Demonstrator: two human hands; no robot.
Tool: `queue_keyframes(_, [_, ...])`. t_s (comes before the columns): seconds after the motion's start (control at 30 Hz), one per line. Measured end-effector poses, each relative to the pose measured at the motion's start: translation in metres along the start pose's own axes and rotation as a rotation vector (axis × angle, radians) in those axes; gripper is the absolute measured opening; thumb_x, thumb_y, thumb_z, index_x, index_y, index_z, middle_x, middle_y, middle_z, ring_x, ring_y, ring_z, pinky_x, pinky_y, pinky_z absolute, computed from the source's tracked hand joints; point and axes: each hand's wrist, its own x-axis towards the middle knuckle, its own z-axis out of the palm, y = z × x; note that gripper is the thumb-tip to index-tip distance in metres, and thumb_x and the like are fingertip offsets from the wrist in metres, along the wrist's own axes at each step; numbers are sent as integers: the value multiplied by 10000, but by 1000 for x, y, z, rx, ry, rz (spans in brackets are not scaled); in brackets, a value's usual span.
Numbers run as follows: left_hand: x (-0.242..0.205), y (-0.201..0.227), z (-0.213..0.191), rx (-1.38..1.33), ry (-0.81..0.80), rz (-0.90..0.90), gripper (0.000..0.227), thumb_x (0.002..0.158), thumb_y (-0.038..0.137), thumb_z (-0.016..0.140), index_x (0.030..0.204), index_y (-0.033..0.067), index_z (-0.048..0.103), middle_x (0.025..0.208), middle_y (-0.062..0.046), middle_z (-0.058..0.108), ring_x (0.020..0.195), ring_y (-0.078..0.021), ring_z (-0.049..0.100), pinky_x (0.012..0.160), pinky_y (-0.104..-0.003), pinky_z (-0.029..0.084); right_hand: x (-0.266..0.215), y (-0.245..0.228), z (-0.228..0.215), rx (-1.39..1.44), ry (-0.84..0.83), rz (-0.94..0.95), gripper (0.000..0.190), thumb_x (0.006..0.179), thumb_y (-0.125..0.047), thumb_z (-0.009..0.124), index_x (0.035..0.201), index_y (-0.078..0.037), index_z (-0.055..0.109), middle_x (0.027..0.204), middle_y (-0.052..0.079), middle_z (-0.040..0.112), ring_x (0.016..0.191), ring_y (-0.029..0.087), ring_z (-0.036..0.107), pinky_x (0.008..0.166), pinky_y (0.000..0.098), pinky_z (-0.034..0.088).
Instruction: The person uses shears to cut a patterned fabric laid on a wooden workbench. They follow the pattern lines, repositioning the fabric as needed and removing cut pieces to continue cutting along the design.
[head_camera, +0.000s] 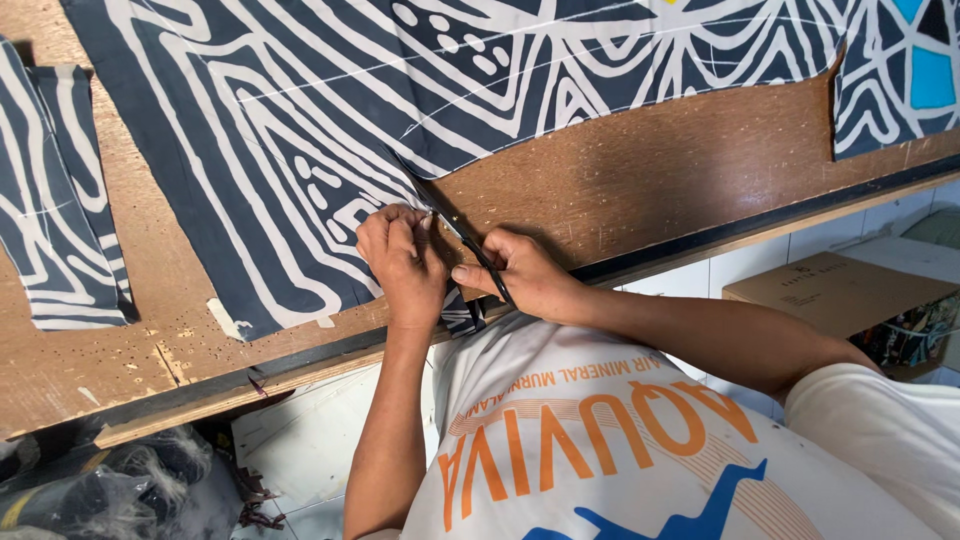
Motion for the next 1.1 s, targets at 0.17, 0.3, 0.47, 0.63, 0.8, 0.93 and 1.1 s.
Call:
queue_keyframes(0.17, [-4,-5,-6,-4,7,-64,150,920,-67,722,948,19,602,1027,-105,606,1008,-286,539,912,-404,415,-7,5,7,104,-26,148,325,876,-331,780,867,-75,581,657,-15,589,490,40,500,405,223,392])
queue_keyframes(0.3, [3,-25,-16,152,14,-296,112,1015,-4,703,977,31,604,974,-104,601,950,-276,531,859,-420,406,-27,4,-25,54,-162,194,316,892,-314,772,848,-66,581,629,-15,541,464,46,484,394,232,383])
queue_keyframes(0.47, [20,-33,-38,335,9,-201,139,985,12,723,1081,33,625,1020,-157,621,996,-317,563,896,-491,438,-76,14,-109,25,-126,166,277,943,-281,733,878,-63,576,653,-24,550,535,43,509,462,236,405])
queue_keyframes(0.63, [23,24,-17,571,-1,115,513,902,-40,658,1395,-9,519,1390,-337,490,1298,-497,509,1059,-578,392,-129,45,-198,107,267,204,300,959,-355,659,878,-84,556,671,-33,531,530,60,531,456,260,452])
queue_keyframes(0.8, [20,91,61,301,-204,363,774,722,-2,660,1448,25,394,1441,-365,459,1343,-542,469,1120,-616,382,-160,60,-290,157,486,234,413,999,-462,567,855,-75,550,606,23,533,479,98,513,436,275,445])
queue_keyframes(0.93, [19,170,167,163,-557,432,811,597,47,781,1366,-21,533,1443,-291,495,1362,-479,472,1091,-560,397,-167,74,-368,230,486,194,416,975,-464,598,845,-73,542,587,32,529,457,111,496,413,282,419])
queue_keyframes(1.1, [19,259,310,86,-496,495,471,830,33,731,1289,-15,633,1381,-222,560,1336,-409,506,1113,-523,403,-165,79,-465,203,335,304,405,943,-476,634,831,-97,546,599,12,514,460,102,511,401,279,405])
